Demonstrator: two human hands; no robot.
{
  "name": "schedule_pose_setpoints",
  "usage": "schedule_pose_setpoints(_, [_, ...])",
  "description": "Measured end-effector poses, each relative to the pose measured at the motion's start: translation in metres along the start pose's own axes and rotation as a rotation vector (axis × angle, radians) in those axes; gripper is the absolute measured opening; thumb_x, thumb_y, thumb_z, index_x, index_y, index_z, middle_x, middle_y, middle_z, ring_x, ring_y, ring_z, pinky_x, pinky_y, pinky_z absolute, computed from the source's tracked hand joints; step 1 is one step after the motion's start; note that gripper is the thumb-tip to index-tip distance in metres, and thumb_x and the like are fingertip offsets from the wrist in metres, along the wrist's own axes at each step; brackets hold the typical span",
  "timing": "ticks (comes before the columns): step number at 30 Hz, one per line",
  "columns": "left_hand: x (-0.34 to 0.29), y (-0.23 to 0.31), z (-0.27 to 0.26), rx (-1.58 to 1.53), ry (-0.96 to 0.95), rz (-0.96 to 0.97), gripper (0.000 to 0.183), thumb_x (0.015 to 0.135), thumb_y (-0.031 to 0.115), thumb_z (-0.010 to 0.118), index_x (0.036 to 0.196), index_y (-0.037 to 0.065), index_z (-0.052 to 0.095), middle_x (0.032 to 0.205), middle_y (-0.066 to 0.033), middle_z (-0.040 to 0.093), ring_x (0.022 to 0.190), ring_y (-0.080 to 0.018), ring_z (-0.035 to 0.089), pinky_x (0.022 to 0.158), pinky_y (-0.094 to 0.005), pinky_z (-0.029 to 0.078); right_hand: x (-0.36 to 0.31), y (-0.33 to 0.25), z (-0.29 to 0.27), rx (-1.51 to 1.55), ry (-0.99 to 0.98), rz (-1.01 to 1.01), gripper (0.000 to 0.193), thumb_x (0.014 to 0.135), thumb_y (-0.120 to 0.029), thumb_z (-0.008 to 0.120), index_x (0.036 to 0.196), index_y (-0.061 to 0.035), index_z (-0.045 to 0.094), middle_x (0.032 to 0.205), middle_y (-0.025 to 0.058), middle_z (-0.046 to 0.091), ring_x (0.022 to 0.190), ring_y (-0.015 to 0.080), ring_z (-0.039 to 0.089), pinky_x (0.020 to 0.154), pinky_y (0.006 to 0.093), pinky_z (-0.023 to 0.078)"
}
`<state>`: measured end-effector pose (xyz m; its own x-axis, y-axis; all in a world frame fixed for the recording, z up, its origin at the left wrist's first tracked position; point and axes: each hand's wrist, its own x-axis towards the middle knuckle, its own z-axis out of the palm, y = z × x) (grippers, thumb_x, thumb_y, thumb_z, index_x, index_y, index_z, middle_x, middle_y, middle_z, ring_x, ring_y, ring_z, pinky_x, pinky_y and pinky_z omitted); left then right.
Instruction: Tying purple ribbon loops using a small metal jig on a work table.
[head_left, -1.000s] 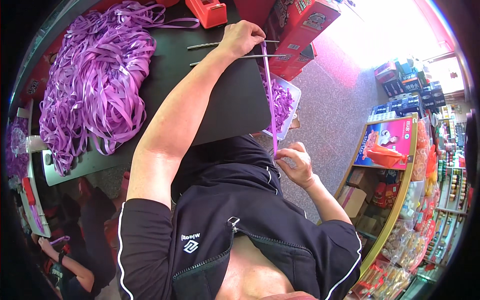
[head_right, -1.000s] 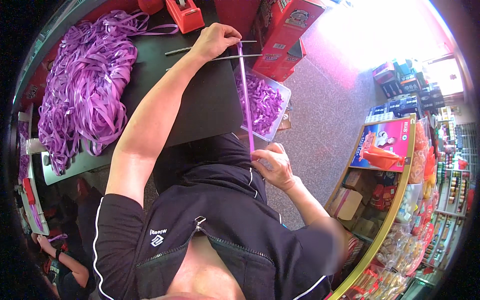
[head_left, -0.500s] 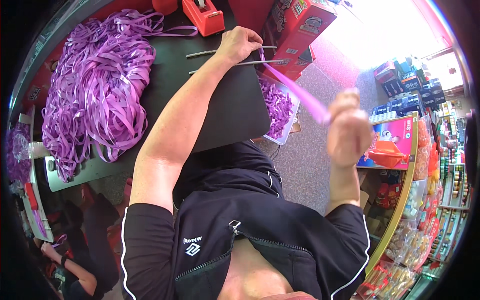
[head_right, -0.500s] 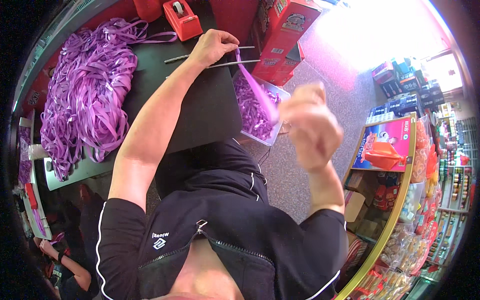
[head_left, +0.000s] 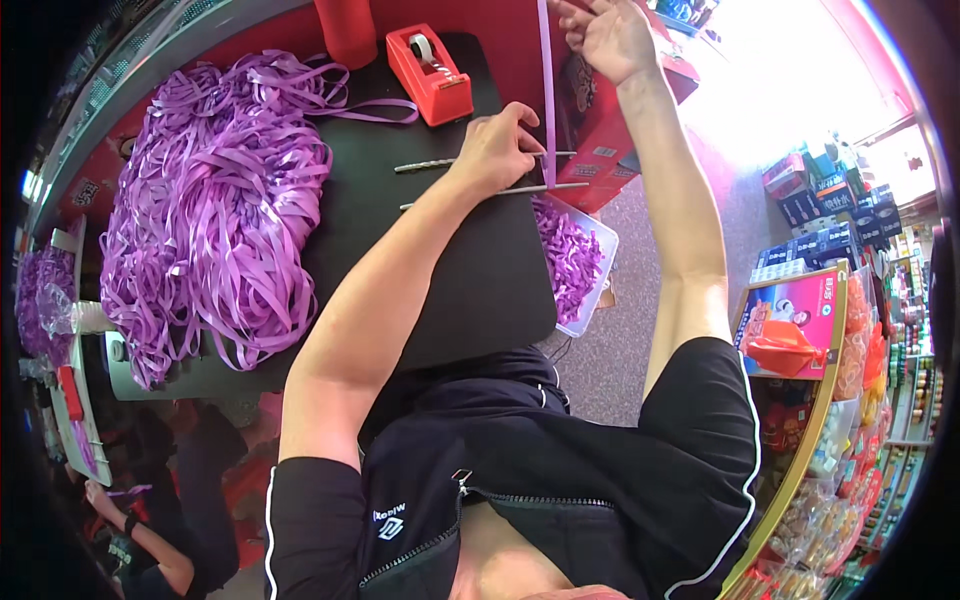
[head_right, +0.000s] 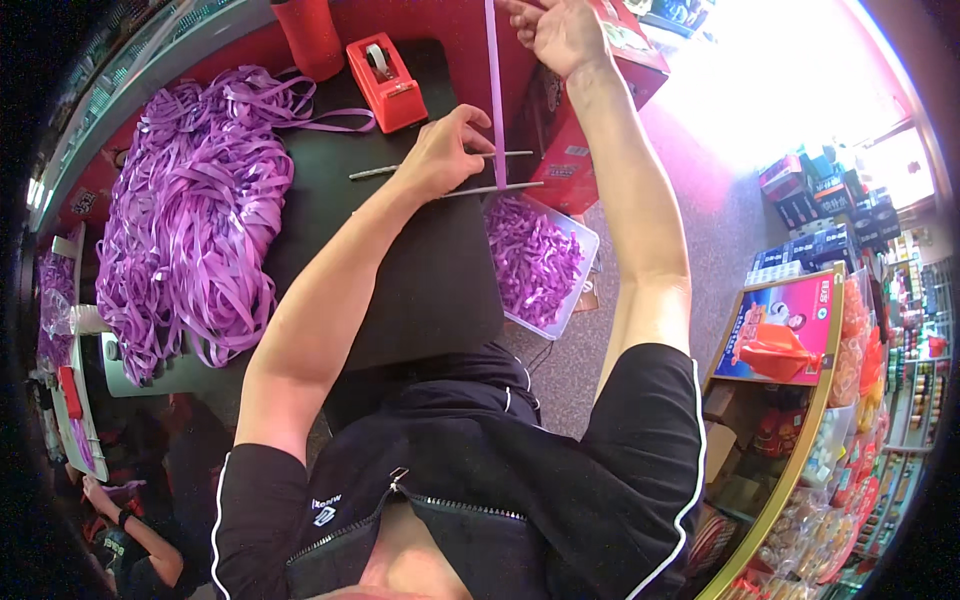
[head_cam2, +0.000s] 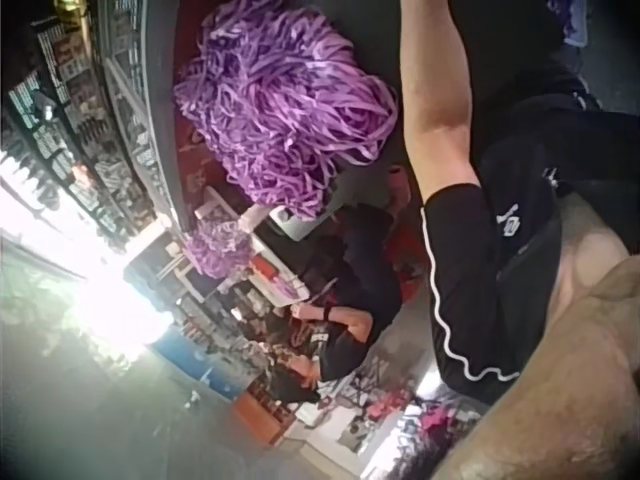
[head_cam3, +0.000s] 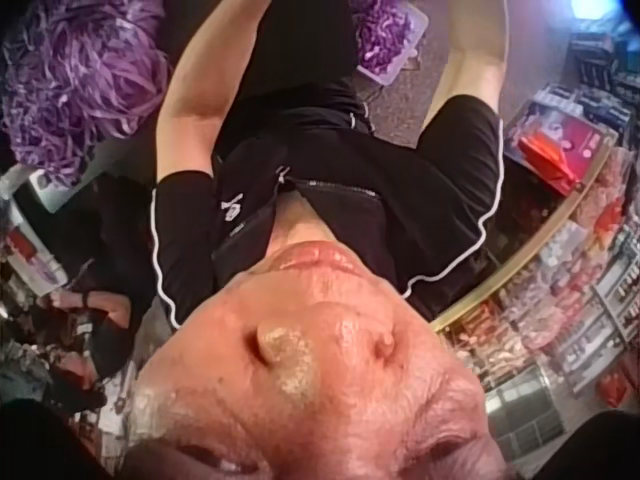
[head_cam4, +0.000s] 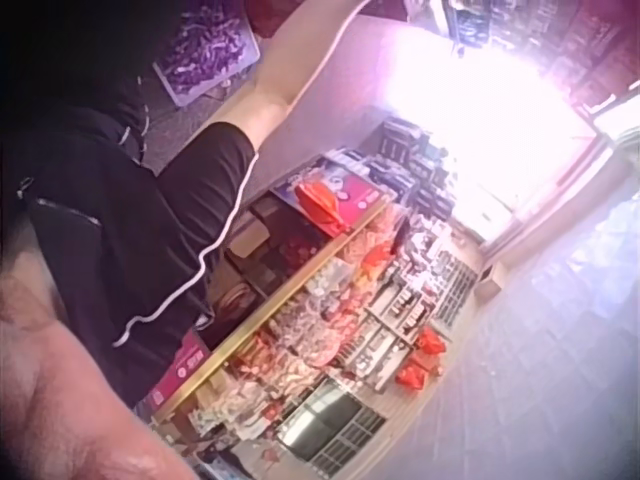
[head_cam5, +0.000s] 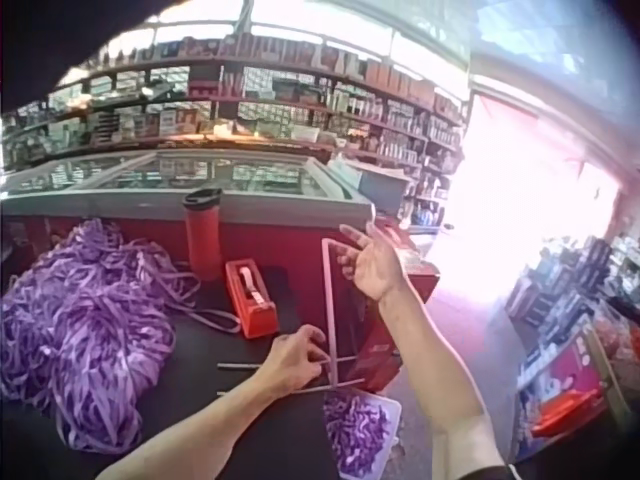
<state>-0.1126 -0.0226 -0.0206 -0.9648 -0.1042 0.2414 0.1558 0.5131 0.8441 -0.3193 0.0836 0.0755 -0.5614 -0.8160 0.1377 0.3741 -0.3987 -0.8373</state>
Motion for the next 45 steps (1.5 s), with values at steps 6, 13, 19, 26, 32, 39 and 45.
schedule_pose_setpoints(6, [-0.003,0.007,-0.003,0.061,0.041,-0.005,0.045,0.069,0.002,0.061,0.112,-0.001,0.046,0.096,-0.0133,0.071,0.098,-0.0273,0.063,0.086,-0.0344,0.045,0.017,0.054,-0.064,0.257,0.044,0.123,0.049,0.097,-0.051,0.036,0.12,-0.0119,0.053,0.116,0.0292,0.06,0.068,0.0296,0.064,0.057,0.0384,0.052])
schedule_pose_setpoints(13, [-0.001,0.006,0.0,0.038,0.059,-0.025,0.044,0.07,0.003,0.06,0.112,-0.001,0.05,0.095,-0.0114,0.071,0.095,-0.0218,0.063,0.086,-0.0306,0.045,0.016,0.117,-0.106,0.223,0.008,0.118,0.056,0.101,-0.043,0.025,0.144,-0.0077,0.027,0.14,0.0316,0.04,0.089,0.0239,0.049,0.075,0.0305,0.039])
schedule_pose_setpoints(19, [-0.001,0.013,0.0,0.065,0.056,-0.092,0.044,0.07,0.005,0.062,0.113,-0.001,0.051,0.097,-0.0107,0.071,0.094,-0.02,0.064,0.084,-0.0302,0.045,0.003,0.159,-0.121,0.281,0.129,0.162,0.055,0.1,-0.045,0.03,0.142,-0.0103,0.03,0.133,0.0312,0.047,0.084,0.0241,0.055,0.07,0.0304,0.043])
schedule_pose_setpoints(26, [-0.002,0.014,0.004,0.134,0.082,-0.088,0.045,0.071,0.005,0.062,0.115,0.001,0.053,0.098,-0.0078,0.071,0.085,-0.0184,0.063,0.079,-0.0296,0.046,-0.062,0.227,-0.139,-0.056,0.069,0.166,0.053,0.1,-0.041,0.036,0.141,-0.0065,0.036,0.126,0.0191,0.057,0.094,0.0225,0.058,0.086,0.0314,0.046])
schedule_pose_setpoints(32, [0.0,0.008,0.005,0.123,0.049,-0.018,0.047,0.071,0.004,0.06,0.117,0.003,0.056,0.098,-0.0057,0.071,0.077,-0.0154,0.062,0.075,-0.0275,0.046,-0.186,0.263,-0.137,-0.807,0.239,-0.197,0.051,0.1,-0.041,0.039,0.125,0.001,0.054,0.099,0.0118,0.068,0.102,0.0188,0.06,0.096,0.0322,0.041])
schedule_pose_setpoints(39, [-0.002,0.004,0.003,0.084,0.017,-0.024,0.045,0.073,0.004,0.058,0.118,0.005,0.057,0.099,-0.0051,0.072,0.085,-0.0137,0.064,0.08,-0.0259,0.047,-0.294,0.249,-0.051,-0.957,0.48,-0.228,0.043,0.097,-0.026,0.034,0.113,0.003,0.061,0.096,0.0115,0.07,0.101,0.0224,0.06,0.096,0.0354,0.04])
schedule_pose_setpoints(45, [-0.002,0.0,0.002,0.043,0.003,-0.034,0.046,0.074,0.004,0.058,0.119,0.004,0.056,0.099,-0.0053,0.072,0.083,-0.0129,0.064,0.079,-0.0257,0.047,-0.315,0.209,0.021,-1.004,0.502,-0.394,0.037,0.089,-0.017,0.039,0.102,0.0014,0.067,0.089,0.0079,0.072,0.099,0.0213,0.049,0.096,0.0354,0.035])
